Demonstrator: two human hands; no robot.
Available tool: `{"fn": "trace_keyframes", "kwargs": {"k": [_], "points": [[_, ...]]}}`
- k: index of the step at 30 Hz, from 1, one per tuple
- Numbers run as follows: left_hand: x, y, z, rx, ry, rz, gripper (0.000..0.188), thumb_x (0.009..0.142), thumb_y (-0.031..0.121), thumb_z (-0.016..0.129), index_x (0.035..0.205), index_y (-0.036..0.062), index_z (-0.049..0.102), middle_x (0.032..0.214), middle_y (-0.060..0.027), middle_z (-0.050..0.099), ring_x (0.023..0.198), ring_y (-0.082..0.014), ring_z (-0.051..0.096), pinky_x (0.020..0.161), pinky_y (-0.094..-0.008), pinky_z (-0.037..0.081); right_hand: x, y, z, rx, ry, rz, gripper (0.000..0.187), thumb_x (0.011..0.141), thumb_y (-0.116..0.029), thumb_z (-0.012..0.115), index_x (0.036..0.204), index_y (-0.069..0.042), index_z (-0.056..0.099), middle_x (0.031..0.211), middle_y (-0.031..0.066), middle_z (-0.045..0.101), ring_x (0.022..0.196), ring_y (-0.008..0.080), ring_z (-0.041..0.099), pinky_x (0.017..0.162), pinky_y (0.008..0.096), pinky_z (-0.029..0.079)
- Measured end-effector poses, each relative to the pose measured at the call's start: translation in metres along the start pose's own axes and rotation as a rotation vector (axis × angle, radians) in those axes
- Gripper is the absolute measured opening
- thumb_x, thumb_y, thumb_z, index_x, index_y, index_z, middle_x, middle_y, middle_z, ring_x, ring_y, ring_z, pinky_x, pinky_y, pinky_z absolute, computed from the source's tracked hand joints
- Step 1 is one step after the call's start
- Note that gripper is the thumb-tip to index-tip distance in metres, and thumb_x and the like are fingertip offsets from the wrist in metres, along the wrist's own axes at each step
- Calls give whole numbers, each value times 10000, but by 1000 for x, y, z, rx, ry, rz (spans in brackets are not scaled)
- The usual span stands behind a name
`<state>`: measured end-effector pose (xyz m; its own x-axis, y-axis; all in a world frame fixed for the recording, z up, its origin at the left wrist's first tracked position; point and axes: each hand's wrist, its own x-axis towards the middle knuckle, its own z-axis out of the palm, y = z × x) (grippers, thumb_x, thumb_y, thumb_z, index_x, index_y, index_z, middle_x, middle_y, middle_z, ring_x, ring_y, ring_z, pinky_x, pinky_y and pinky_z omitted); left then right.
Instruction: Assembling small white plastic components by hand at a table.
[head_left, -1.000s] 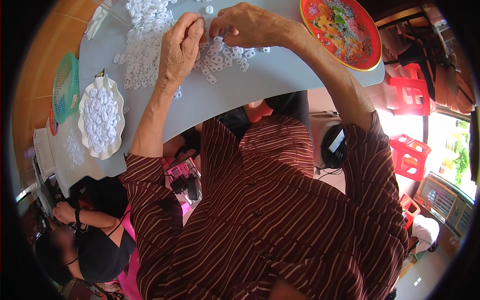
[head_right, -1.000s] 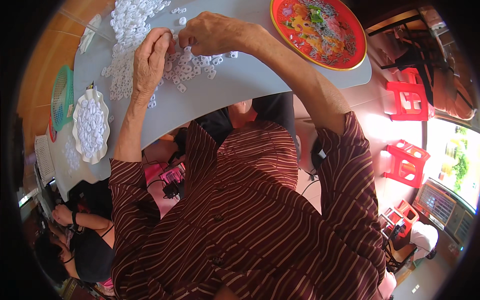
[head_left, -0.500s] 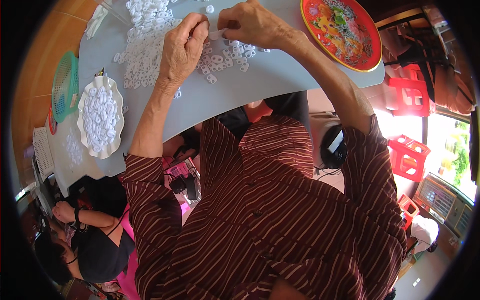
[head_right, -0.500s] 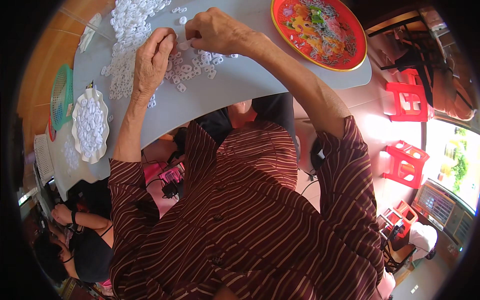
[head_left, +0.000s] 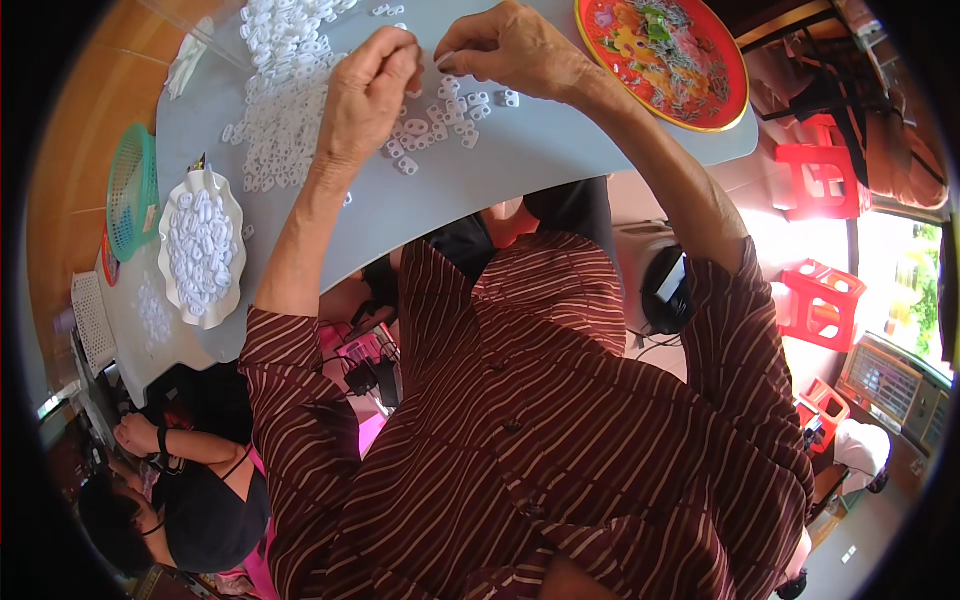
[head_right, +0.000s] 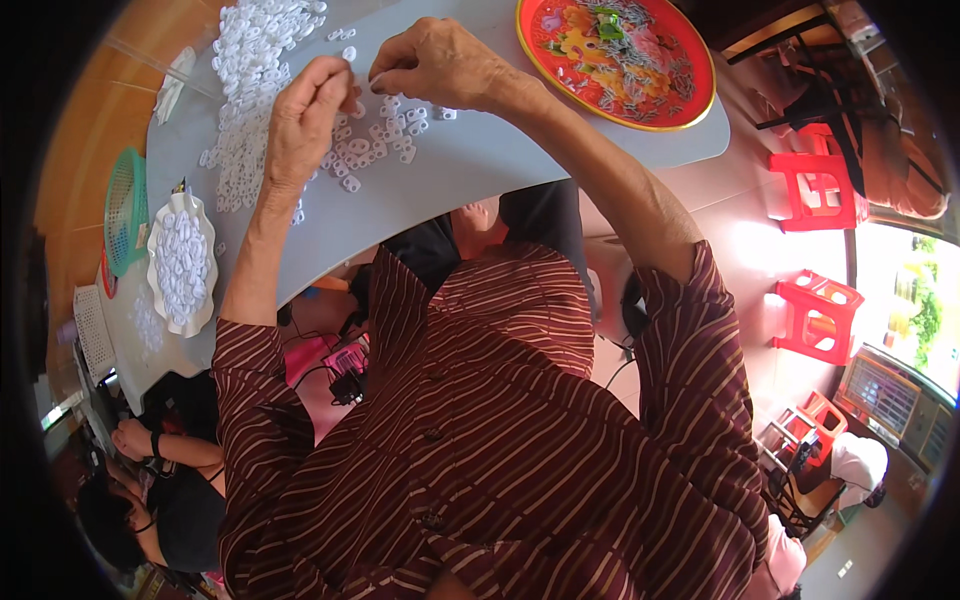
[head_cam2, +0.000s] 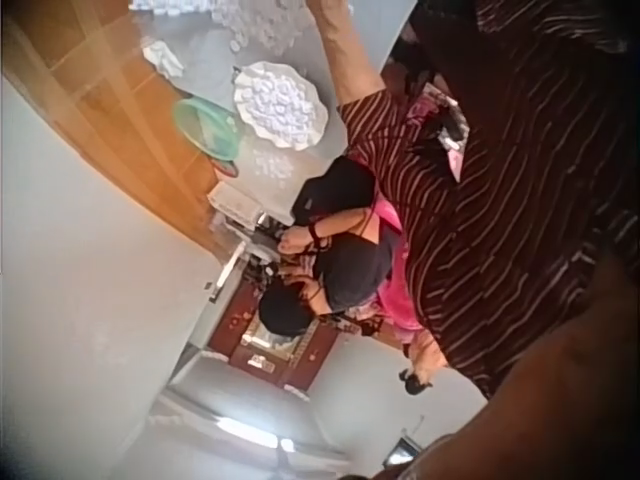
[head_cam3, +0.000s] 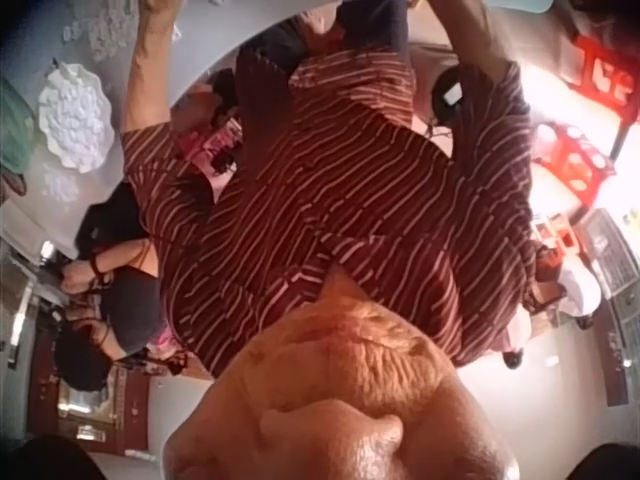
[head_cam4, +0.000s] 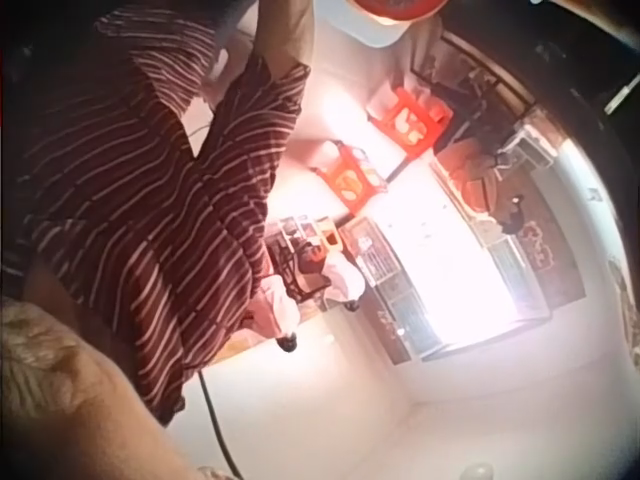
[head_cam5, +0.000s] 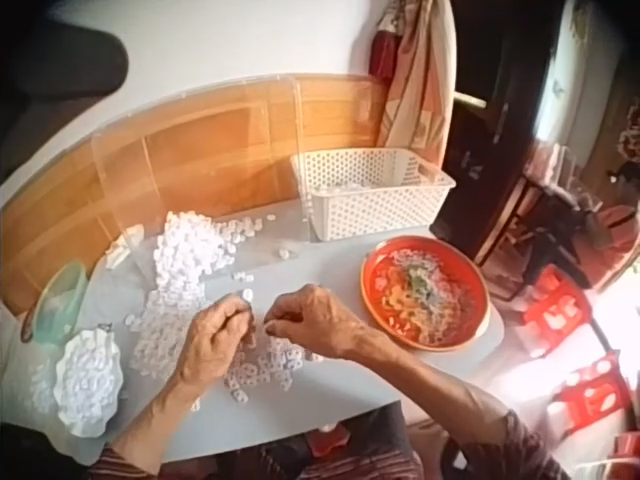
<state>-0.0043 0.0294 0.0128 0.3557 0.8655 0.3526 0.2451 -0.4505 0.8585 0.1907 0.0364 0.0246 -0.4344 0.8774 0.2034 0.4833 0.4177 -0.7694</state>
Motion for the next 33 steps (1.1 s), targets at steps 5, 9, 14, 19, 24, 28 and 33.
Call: {"fn": "trace_keyframes", "kwargs": {"k": [5,9,14,19,24,28,33], "points": [[0,-8,-1,96,-71,-23,115,928,127,514,950,30,572,752,-14,598,662,-100,552,628,-238,459,-15,7,-4,38,122,91,210,802,-137,606,969,-50,698,771,83,679,687,134,630,664,260,507],[7,-2,15,290,-62,114,115,919,124,526,956,26,572,754,-20,601,657,-105,541,616,-238,450,-21,7,-2,192,189,84,209,805,-121,618,983,-43,693,780,73,675,708,115,620,673,255,504],[14,16,19,46,-31,-56,215,912,220,532,901,14,591,691,-38,629,614,-127,562,582,-253,443,-26,8,-2,299,300,52,190,815,-57,635,997,-44,687,779,60,668,713,84,604,656,244,500],[11,11,15,-334,-135,-270,287,914,275,535,888,0,614,718,-48,609,685,-130,546,664,-251,431,-28,2,1,308,314,54,176,819,-61,642,988,-56,691,768,51,667,706,70,602,642,230,498],[12,4,14,-738,-166,-421,253,907,228,551,917,-18,613,765,-67,596,759,-150,548,717,-273,437,-29,-1,4,296,349,-5,174,814,-67,651,982,-70,696,763,46,668,688,68,599,641,230,498],[10,0,12,-811,-178,-447,221,892,168,563,986,-27,607,811,-68,611,782,-156,566,743,-284,450,-29,-2,8,316,339,-12,200,828,-88,637,1020,-53,678,768,55,668,681,76,597,647,239,499],[7,5,13,-680,-123,-378,233,892,155,561,1032,-28,599,847,-66,618,798,-145,569,756,-286,453,-29,-2,8,401,324,47,230,847,-103,606,1055,-16,651,772,65,665,693,86,598,659,240,500]]}}
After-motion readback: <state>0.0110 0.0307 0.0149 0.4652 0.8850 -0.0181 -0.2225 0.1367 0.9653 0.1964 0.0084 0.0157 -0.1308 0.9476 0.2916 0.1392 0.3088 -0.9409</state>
